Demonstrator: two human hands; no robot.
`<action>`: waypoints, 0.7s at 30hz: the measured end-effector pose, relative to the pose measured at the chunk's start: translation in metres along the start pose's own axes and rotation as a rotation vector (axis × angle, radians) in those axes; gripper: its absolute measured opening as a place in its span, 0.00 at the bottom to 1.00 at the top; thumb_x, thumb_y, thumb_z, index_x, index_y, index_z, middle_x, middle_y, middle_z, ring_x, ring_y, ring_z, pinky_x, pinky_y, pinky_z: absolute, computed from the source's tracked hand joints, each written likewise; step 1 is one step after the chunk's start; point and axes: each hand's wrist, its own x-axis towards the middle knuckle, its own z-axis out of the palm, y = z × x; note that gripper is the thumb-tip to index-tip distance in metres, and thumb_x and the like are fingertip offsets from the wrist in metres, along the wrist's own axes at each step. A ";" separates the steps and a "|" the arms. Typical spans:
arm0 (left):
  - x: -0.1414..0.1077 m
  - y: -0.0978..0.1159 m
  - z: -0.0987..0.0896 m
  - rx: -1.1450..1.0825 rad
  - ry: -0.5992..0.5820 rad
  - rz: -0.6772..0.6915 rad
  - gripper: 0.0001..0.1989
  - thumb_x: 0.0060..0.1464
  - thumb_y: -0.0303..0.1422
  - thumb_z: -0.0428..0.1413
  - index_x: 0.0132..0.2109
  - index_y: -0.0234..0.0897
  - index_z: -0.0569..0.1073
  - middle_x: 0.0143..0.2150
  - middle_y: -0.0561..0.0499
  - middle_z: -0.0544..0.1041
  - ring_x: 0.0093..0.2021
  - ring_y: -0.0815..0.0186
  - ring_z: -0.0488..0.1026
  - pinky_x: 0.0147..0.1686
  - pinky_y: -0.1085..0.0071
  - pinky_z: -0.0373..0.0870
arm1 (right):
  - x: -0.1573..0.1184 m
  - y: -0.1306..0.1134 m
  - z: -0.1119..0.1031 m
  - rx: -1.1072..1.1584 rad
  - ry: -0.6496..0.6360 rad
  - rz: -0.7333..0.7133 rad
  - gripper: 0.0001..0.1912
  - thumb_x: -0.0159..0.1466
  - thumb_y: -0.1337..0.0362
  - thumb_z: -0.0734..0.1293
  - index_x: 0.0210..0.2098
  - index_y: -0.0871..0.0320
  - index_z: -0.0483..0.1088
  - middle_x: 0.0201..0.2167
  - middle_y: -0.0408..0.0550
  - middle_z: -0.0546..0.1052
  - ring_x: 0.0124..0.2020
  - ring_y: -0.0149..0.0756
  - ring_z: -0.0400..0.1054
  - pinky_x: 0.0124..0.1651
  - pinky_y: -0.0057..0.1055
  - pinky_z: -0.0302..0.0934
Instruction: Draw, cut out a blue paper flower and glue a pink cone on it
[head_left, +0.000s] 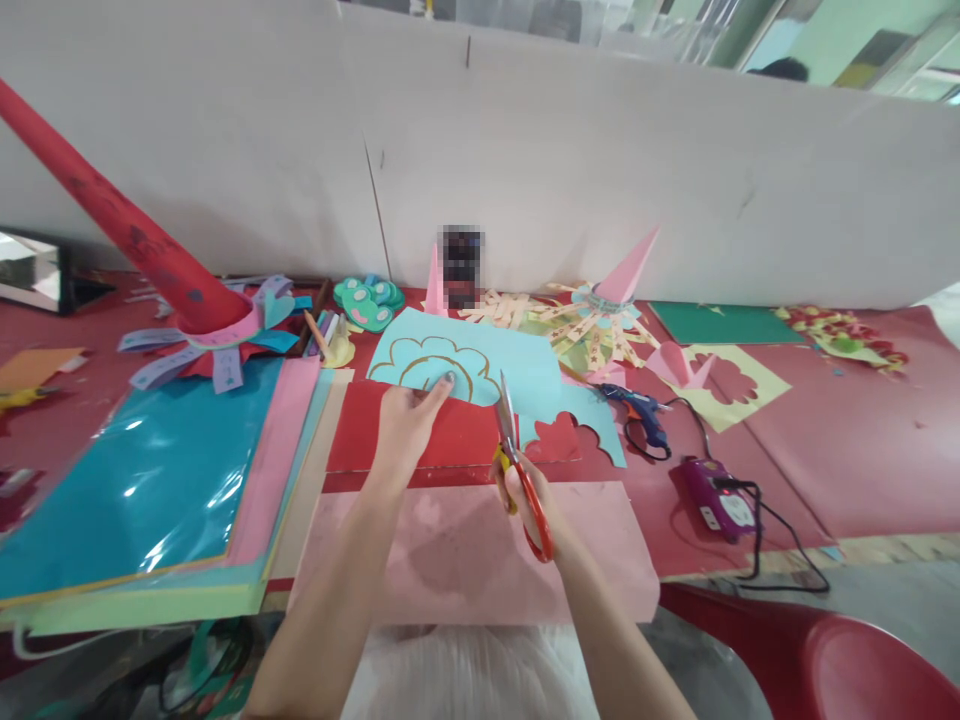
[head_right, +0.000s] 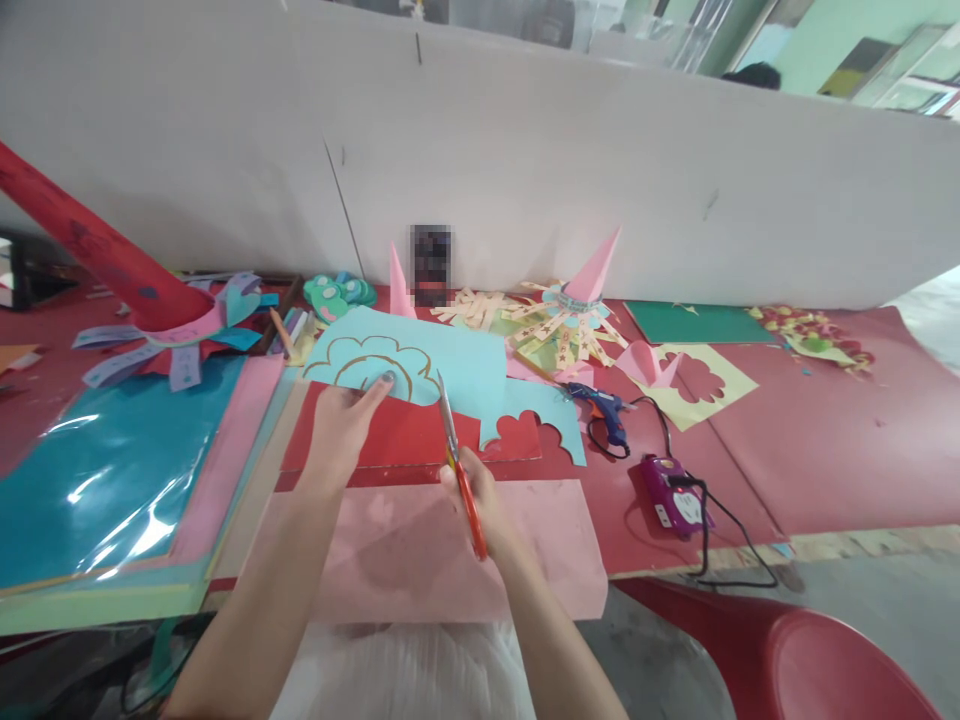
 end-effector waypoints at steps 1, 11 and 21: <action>0.002 0.001 -0.002 0.001 -0.024 0.033 0.15 0.48 0.44 0.57 0.29 0.34 0.75 0.30 0.50 0.79 0.38 0.59 0.76 0.39 0.69 0.71 | 0.000 0.001 -0.001 0.009 -0.010 0.005 0.26 0.60 0.37 0.57 0.31 0.55 0.59 0.19 0.36 0.56 0.19 0.27 0.48 0.23 0.26 0.48; 0.002 0.000 -0.008 0.056 -0.070 0.112 0.15 0.50 0.44 0.57 0.34 0.35 0.76 0.32 0.49 0.79 0.39 0.58 0.76 0.37 0.69 0.72 | -0.001 -0.003 0.000 -0.014 -0.042 -0.003 0.27 0.60 0.36 0.54 0.30 0.55 0.59 0.19 0.38 0.58 0.20 0.28 0.51 0.25 0.28 0.50; 0.006 -0.006 -0.012 0.091 -0.126 0.150 0.16 0.49 0.45 0.57 0.33 0.36 0.76 0.27 0.50 0.77 0.37 0.58 0.75 0.36 0.69 0.71 | -0.001 -0.006 -0.002 -0.005 -0.029 0.023 0.29 0.58 0.33 0.53 0.29 0.55 0.57 0.19 0.37 0.57 0.18 0.27 0.50 0.24 0.28 0.51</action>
